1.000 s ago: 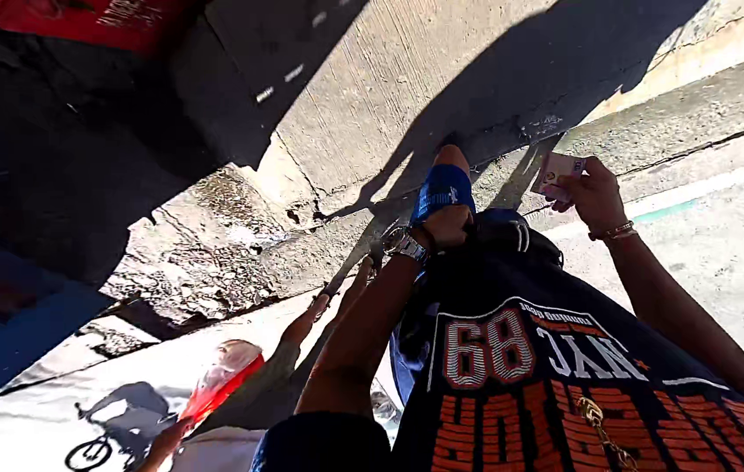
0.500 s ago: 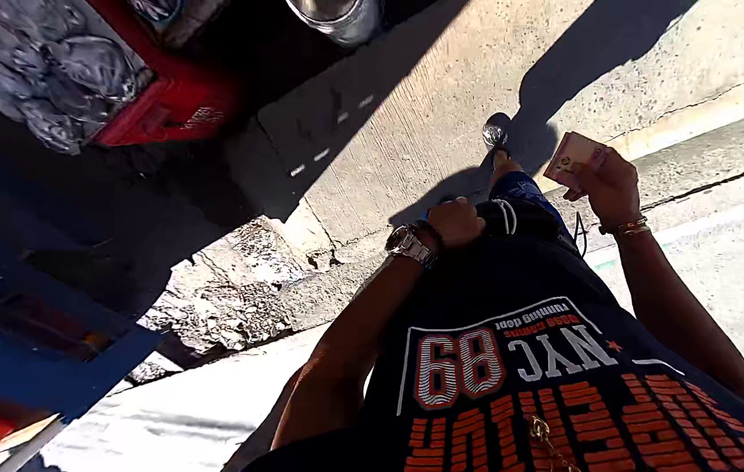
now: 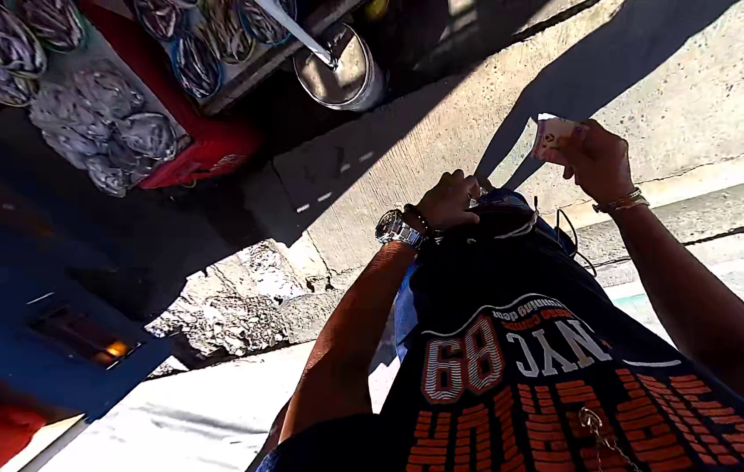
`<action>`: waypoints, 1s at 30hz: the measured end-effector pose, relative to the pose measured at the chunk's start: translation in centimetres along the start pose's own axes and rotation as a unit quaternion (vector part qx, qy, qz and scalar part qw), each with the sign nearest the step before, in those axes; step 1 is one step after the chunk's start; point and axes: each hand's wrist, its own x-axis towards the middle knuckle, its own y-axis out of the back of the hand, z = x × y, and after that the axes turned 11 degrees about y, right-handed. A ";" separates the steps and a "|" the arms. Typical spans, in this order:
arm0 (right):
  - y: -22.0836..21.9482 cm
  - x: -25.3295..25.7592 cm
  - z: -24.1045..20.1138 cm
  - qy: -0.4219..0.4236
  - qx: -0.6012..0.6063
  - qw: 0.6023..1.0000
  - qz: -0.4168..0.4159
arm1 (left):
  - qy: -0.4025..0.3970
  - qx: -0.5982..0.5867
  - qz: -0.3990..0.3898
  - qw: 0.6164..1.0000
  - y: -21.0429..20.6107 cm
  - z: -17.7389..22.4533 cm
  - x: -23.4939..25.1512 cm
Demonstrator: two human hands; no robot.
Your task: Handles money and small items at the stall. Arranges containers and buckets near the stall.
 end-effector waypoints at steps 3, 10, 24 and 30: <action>-0.9 2.8 0.1 0.013 0.002 0.997 -0.071 | 0.013 0.003 0.002 1.000 0.6 -3.7 1.6; -1.1 10.6 -0.1 0.095 -0.032 0.988 -0.121 | -0.046 -0.060 0.139 0.987 8.1 -3.0 11.1; 3.2 30.8 -4.9 0.261 -0.273 0.915 -0.138 | -0.152 -0.008 0.104 0.983 30.6 1.7 24.3; 6.6 39.3 -7.1 0.047 -0.288 0.876 -0.384 | -0.105 -0.021 0.104 0.989 34.6 3.5 27.3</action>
